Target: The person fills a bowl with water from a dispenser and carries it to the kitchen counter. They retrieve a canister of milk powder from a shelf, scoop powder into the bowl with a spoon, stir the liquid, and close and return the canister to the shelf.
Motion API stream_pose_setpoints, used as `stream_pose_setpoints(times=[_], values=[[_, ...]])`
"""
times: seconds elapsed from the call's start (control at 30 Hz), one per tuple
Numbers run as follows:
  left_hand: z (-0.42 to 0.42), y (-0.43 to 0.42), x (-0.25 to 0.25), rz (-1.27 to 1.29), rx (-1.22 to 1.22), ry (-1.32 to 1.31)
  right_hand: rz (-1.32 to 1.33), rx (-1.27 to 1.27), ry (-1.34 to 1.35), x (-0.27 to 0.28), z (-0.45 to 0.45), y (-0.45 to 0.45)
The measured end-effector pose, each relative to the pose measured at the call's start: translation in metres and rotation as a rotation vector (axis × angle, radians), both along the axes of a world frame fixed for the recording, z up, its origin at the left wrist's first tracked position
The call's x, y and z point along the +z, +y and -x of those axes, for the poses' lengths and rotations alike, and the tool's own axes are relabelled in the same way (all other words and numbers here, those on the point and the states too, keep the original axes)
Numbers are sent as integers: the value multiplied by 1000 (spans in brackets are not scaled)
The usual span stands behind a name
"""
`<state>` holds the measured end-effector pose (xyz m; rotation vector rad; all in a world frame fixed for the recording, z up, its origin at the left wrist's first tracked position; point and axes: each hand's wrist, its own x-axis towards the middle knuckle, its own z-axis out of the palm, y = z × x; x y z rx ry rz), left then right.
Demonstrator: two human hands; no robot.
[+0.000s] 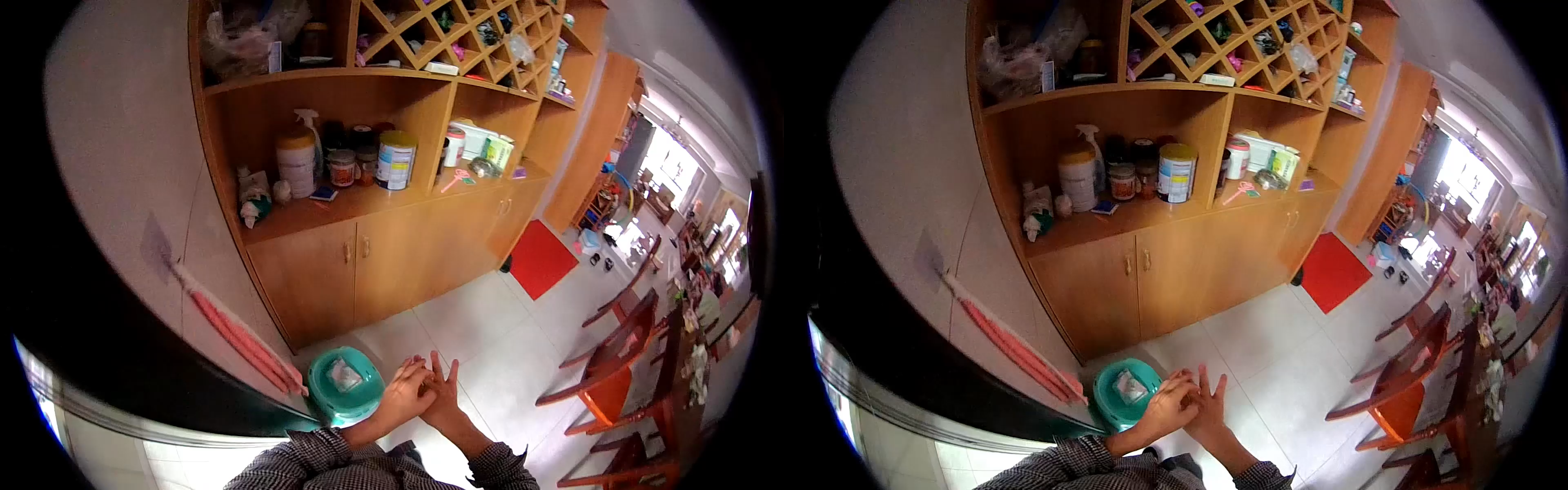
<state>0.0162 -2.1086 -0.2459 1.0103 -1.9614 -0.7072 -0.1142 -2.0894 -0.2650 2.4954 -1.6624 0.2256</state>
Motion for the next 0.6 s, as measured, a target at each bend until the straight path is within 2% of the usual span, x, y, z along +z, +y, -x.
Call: stream_pose_setpoints(times=[0.17,0.23,0.43,0.47,0.6], values=[[-3,-62,2,-30,147,-54,11,229,3,-11,4,-94],[-2,-91,5,-9,257,-83,-84,321,-23,-10,2,-136],[27,-180,5,26,515,-65,-102,628,-200,-14,20,-251],[39,-194,7,-9,536,-44,-155,608,-188,-8,27,-268],[85,-266,22,10,519,5,-73,582,-131,3,73,-345]])
